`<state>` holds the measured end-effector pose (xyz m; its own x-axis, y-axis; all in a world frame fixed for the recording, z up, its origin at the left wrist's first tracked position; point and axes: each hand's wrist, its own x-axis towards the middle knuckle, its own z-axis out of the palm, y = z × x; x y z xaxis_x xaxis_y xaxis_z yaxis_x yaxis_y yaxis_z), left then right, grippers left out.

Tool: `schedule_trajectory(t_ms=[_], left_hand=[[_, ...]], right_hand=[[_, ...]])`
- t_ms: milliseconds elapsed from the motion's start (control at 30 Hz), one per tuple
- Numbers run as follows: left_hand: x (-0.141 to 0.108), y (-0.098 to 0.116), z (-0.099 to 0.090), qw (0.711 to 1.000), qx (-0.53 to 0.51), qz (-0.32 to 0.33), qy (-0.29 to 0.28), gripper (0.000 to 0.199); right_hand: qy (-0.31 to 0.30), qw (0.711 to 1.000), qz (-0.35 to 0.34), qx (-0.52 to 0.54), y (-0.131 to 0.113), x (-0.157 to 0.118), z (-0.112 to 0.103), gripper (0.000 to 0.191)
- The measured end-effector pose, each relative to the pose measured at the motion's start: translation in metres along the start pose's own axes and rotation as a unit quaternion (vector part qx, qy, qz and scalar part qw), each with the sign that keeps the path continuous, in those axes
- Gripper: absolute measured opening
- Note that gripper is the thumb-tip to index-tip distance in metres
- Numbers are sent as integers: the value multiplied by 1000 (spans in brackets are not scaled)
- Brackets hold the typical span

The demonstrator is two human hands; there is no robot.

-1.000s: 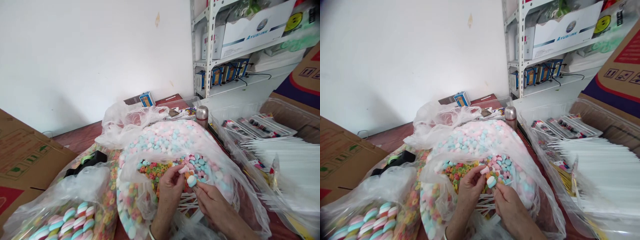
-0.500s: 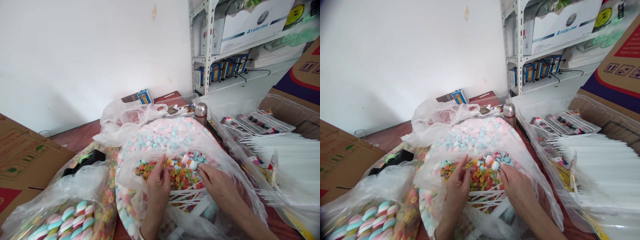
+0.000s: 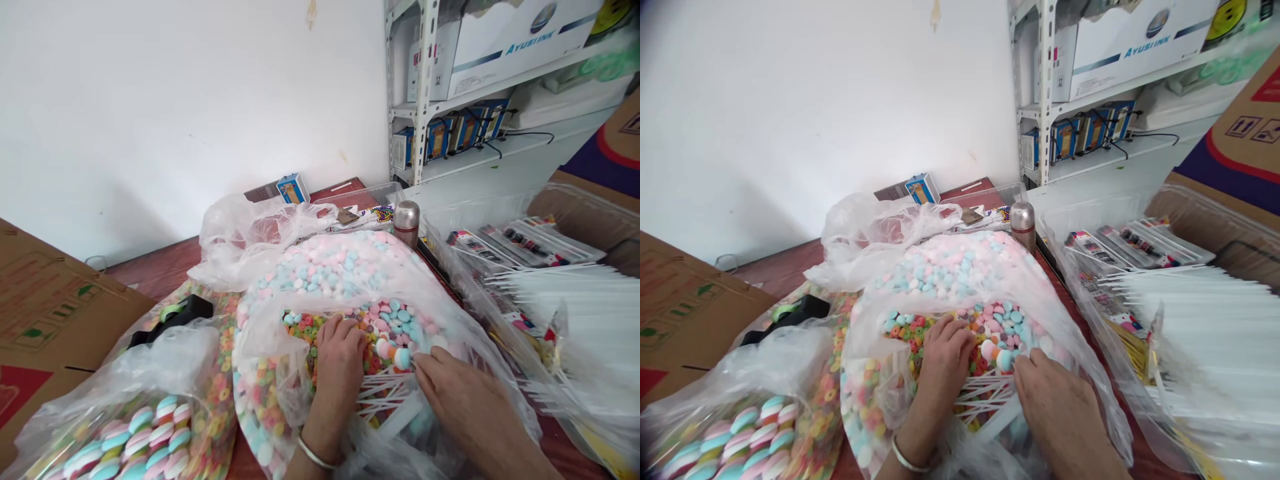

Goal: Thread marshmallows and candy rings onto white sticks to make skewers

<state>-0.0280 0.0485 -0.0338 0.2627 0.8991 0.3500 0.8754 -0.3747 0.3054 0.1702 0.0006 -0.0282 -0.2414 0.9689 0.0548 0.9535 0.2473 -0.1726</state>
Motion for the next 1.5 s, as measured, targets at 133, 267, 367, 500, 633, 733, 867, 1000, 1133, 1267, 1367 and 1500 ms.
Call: schedule_trajectory(t_ms=[133,267,367,500,633,733,867,1000,1133,1267,1367,1500], left_hand=[[3,2,-9,995,-82,-61,3,15],[4,10,-15,988,-118,-102,-17,17],[4,14,-18,984,-128,-119,-32,15],[3,12,-21,982,-116,-148,-21,13],[1,8,-21,972,-147,-181,-14,13],[-1,10,-22,970,-162,-181,-27,13],[-2,14,-24,975,-167,-139,-44,16],[-3,10,-23,981,-166,-90,-38,22],[-3,6,-18,997,-55,-55,-14,20],[-4,6,-11,997,54,4,-60,13],[-3,6,-11,998,36,16,-45,16],[1,7,-18,991,-108,-82,11,14]], right_hand=[[11,1000,12,4,-2,-1,0,17],[16,1000,15,9,-5,0,2,18],[20,999,15,27,-7,1,6,19],[20,998,10,63,-9,-2,9,20],[34,997,12,64,-8,-4,9,23],[40,997,9,67,-7,-3,8,23],[33,996,9,82,-7,1,8,25],[8,988,22,149,-4,4,13,27],[-14,978,44,202,1,3,16,31],[-15,978,57,198,4,2,14,32],[17,980,53,191,6,-1,15,32],[66,976,28,205,8,-6,18,32]])
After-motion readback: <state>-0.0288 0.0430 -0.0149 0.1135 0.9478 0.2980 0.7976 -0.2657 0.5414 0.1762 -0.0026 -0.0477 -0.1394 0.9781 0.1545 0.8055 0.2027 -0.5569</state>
